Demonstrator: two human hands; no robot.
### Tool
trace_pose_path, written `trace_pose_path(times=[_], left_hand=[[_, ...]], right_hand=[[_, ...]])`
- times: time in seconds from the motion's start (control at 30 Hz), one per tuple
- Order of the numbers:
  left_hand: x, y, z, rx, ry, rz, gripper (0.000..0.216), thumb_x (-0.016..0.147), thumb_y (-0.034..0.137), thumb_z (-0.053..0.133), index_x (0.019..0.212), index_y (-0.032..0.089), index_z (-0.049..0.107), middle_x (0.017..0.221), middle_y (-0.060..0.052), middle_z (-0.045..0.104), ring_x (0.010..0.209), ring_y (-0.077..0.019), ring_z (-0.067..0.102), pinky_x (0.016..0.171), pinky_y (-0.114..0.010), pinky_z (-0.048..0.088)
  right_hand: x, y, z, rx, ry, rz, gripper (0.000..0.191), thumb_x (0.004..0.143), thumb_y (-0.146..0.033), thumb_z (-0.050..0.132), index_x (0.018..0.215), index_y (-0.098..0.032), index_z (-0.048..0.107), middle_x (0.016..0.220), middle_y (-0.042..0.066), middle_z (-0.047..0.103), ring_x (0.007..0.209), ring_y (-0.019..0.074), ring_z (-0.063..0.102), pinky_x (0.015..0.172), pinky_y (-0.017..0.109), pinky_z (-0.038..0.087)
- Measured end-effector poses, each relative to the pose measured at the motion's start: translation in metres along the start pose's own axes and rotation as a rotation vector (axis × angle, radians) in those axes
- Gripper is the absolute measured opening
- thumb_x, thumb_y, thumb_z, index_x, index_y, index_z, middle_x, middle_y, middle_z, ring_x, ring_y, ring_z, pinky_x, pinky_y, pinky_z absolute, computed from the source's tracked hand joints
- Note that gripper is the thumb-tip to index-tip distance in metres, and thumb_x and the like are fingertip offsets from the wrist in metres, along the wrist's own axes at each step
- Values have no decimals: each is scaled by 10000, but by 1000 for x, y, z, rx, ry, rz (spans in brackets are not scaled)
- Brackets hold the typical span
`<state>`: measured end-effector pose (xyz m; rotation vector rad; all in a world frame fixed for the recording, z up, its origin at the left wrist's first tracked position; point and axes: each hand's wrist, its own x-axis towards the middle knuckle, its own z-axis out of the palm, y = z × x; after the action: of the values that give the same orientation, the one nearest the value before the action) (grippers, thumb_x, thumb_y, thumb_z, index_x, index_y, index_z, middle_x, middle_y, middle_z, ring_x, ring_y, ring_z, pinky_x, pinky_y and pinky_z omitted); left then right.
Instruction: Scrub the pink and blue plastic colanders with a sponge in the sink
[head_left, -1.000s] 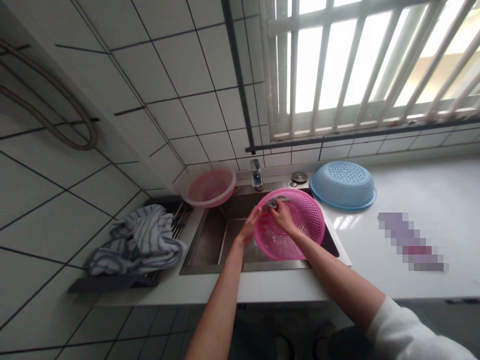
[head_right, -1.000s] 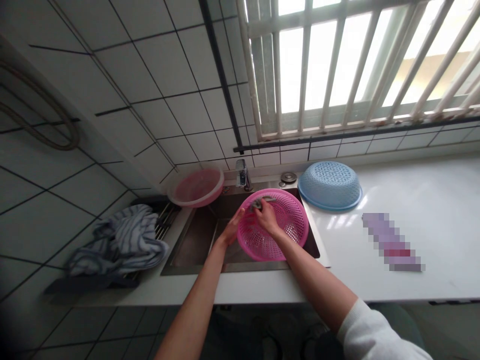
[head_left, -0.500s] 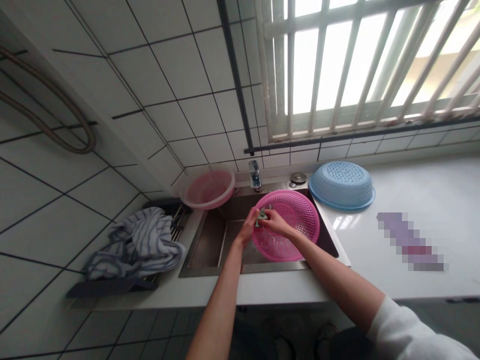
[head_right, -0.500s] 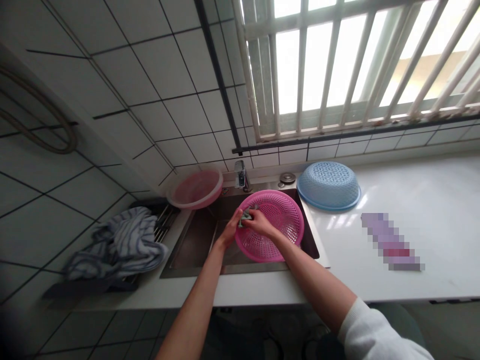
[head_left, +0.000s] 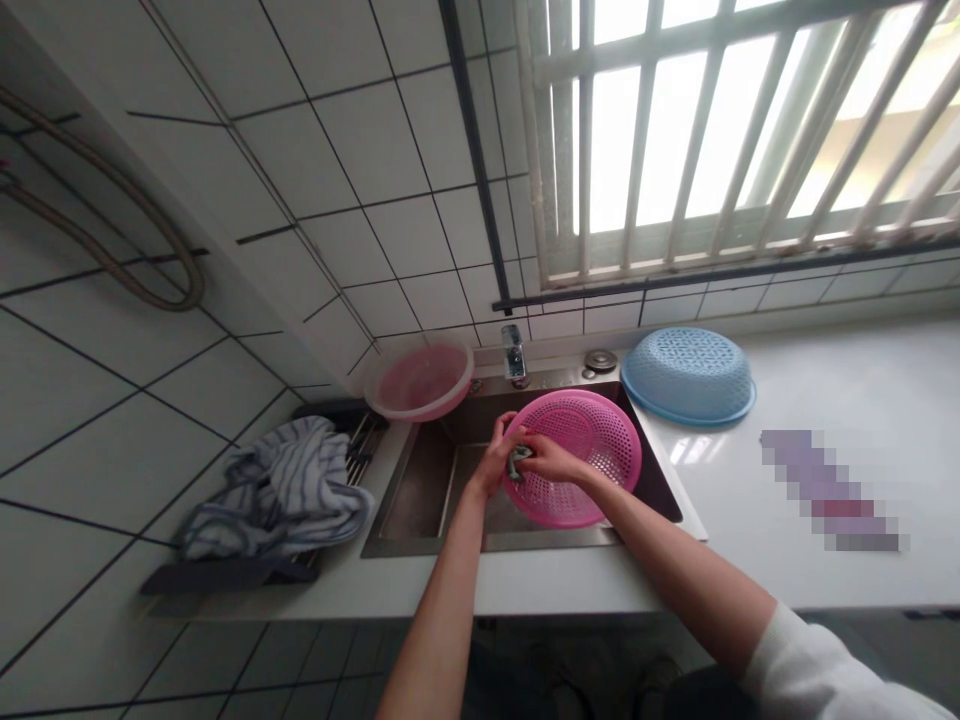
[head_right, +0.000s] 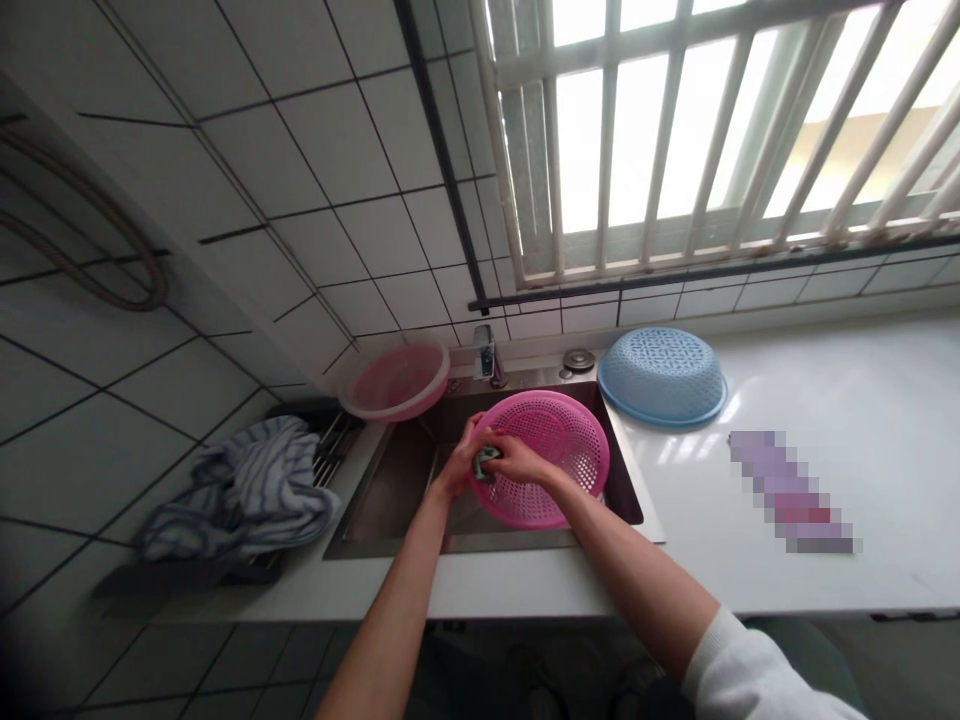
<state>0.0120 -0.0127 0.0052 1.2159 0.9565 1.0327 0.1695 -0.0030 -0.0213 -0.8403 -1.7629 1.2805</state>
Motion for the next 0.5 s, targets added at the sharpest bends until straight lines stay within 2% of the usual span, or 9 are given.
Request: trace_pose_path(times=[0.13,0.17,0.2,0.23,0.33,0.37,0.4,0.43,0.5], left_hand=[[4,-3,4,-14,-65,31,660,851,574,757,1412,259,611,1469,-101,625,1372,-306,563,1198,-456,372],[5,-5,5,-34,-67,19,667,849,589,754,1412,257,620,1474,-104,625,1381,-315,557,1205,-470,366],[5,-6,4,-57,-60,4,679,846,610,749,1412,255,628,1468,-107,634,1383,-324,557,1206,-482,368],[6,-7,4,-75,-45,-13,690,840,636,743,1402,249,642,1447,-110,651,1377,-334,563,1202,-492,374],[6,-8,-1,-76,-3,-39,699,823,677,735,1351,221,684,1369,-116,703,1350,-355,585,1194,-502,383],[6,-9,-2,-62,1,-30,693,826,671,737,1349,220,684,1363,-112,707,1349,-354,587,1199,-501,378],[6,-9,-2,-49,-4,-21,685,833,659,738,1360,226,677,1370,-106,703,1353,-349,584,1206,-499,370],[6,-9,-1,-43,-15,-16,678,842,644,738,1379,237,665,1384,-100,696,1361,-343,581,1214,-497,363],[6,-10,1,-59,-45,-25,678,861,627,729,1424,262,631,1415,-94,680,1373,-332,576,1224,-503,356]], right_hand=[[7,2,-14,32,388,-13,158,799,-304,599,889,-179,635,883,42,699,793,191,603,739,289,494],[8,1,-16,41,439,-14,169,805,-322,594,891,-180,627,887,43,694,797,191,598,738,287,492],[8,0,-16,47,431,-18,178,806,-333,594,895,-181,622,890,43,692,799,190,597,737,284,490],[7,0,-15,52,365,-21,180,805,-335,599,894,-181,622,886,41,690,794,187,596,732,279,488],[2,-1,-4,45,45,-26,151,790,-305,613,871,-179,633,836,26,681,748,174,589,697,260,475],[2,-1,-2,38,20,-27,145,787,-301,612,865,-180,634,827,24,677,739,172,585,690,258,470],[2,0,-3,28,72,-25,147,789,-305,607,867,-182,631,831,24,675,741,173,583,690,258,468],[3,0,-7,16,187,-17,157,798,-319,597,875,-185,626,846,29,676,754,176,584,697,261,469],[6,1,-19,-6,497,26,191,825,-358,569,908,-192,609,894,42,681,793,188,589,720,270,477]])
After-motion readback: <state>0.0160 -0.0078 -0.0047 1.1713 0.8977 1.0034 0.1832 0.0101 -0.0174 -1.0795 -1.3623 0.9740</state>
